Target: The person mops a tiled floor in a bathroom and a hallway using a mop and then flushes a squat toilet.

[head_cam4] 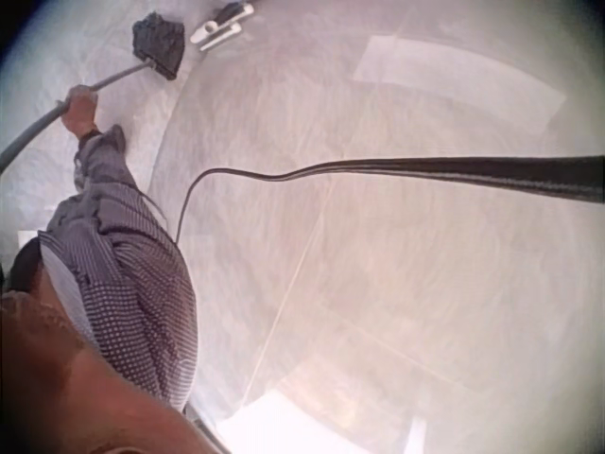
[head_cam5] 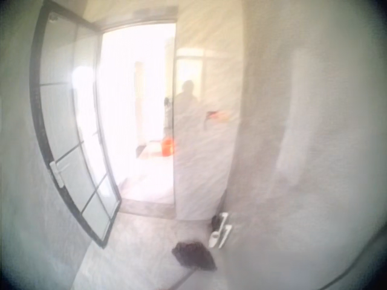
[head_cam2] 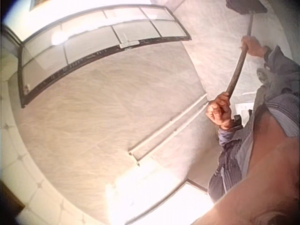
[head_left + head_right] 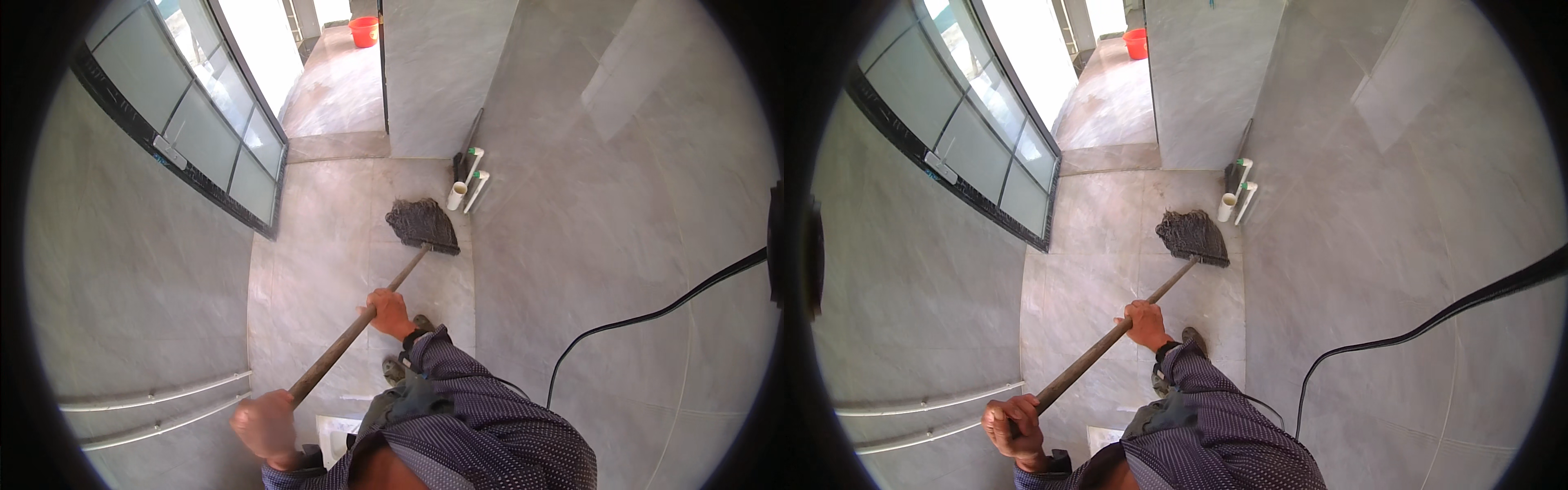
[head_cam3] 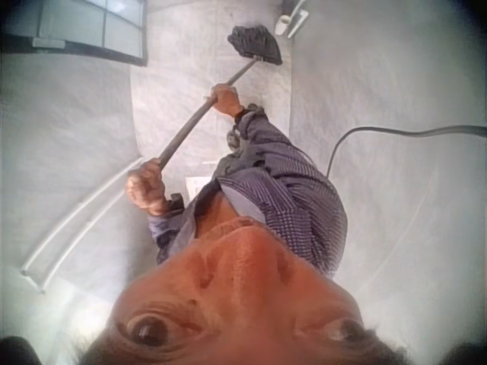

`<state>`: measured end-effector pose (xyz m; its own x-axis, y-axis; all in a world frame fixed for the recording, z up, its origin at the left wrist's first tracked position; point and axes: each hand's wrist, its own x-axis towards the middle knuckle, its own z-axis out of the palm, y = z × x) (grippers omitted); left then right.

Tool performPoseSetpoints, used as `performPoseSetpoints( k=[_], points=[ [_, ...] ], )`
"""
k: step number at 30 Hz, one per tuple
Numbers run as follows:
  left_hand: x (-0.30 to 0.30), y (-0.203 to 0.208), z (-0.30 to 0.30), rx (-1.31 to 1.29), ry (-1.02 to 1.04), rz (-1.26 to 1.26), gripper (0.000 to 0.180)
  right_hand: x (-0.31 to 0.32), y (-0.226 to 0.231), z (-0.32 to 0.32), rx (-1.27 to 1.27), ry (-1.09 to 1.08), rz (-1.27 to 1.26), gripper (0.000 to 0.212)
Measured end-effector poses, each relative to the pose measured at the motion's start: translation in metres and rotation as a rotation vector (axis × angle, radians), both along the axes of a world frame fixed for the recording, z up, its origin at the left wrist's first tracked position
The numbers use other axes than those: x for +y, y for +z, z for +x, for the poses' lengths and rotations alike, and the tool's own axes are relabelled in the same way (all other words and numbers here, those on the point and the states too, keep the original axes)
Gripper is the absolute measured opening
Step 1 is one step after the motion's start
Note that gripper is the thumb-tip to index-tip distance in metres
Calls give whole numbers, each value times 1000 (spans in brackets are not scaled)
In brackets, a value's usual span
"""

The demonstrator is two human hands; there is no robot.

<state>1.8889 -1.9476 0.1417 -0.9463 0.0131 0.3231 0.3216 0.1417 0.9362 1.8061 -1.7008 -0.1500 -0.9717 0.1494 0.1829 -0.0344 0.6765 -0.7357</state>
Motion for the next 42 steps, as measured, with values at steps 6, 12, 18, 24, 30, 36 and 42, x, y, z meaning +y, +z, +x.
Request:
performPoseSetpoints(
  k=[6, 12, 18, 24, 30, 36, 42],
  points=[
    [-23, 21, 3, -44, -134, 353, 37, -39, 6, 49, 17, -100, -12, 35],
    [-39, 53, 0, -49, -113, 380, 36, -65, 18, 85, -79, -76, -14, 30],
    [-44, 70, -23, -14, -122, 482, 36, -72, 31, 98, -98, 20, -5, 21],
    [-14, 76, -67, 19, -283, 504, 34, -44, 16, 71, -35, 64, -155, 21],
    [42, 86, -118, 121, -438, 458, 35, 27, -63, 46, -182, 85, -142, 28],
    [85, 94, -182, 206, -464, 426, 40, 61, -74, 2, -235, 205, -110, 32],
    [23, 122, -227, 182, -202, 545, 33, 72, -5, -70, -159, 165, -62, 35]
  ],
)
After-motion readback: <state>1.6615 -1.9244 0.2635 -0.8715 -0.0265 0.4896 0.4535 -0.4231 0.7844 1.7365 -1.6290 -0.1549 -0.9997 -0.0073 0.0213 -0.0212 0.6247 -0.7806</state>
